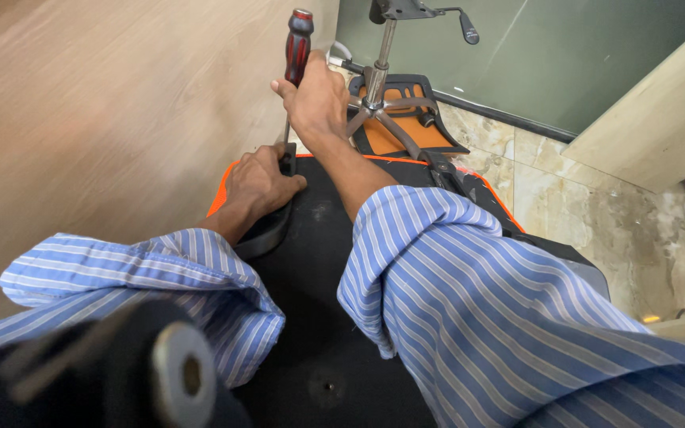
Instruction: The person uses a screwdriver to remove screws from the underside of an orange and black office chair. They unscrew fasteners from the plastic mounting brackets and set the screws aside.
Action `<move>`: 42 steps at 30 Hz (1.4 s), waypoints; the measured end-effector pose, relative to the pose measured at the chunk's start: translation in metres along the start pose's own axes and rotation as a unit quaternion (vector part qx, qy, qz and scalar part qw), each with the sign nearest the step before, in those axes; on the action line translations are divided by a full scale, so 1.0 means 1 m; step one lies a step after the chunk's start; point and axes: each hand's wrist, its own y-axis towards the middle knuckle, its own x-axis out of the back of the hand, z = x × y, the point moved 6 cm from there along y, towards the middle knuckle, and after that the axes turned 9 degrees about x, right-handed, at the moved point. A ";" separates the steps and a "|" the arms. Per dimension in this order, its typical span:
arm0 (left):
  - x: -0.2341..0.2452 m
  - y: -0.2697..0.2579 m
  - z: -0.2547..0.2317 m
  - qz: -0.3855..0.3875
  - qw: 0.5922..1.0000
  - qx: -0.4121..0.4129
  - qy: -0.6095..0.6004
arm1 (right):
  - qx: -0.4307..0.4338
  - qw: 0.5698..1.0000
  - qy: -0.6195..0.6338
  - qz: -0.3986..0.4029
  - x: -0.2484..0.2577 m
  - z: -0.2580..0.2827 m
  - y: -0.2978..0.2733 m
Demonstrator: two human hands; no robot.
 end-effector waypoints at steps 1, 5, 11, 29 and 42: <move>0.000 0.000 0.001 0.009 1.000 0.011 0.003 | 0.001 1.000 -0.006 -0.004 0.002 0.002 0.001; -0.002 -0.001 0.008 0.020 0.999 0.027 -0.005 | 0.002 1.000 -0.016 -0.007 -0.001 0.004 -0.002; -0.003 -0.002 0.009 0.018 0.999 0.025 -0.022 | 0.008 1.000 -0.016 0.013 -0.004 0.000 0.000; -0.011 0.001 0.011 0.006 1.000 0.012 -0.022 | -0.118 0.975 0.181 0.054 -0.068 -0.034 0.001; -0.018 0.012 0.020 0.005 1.000 0.016 -0.018 | -0.074 0.975 0.199 -0.068 -0.081 -0.049 0.005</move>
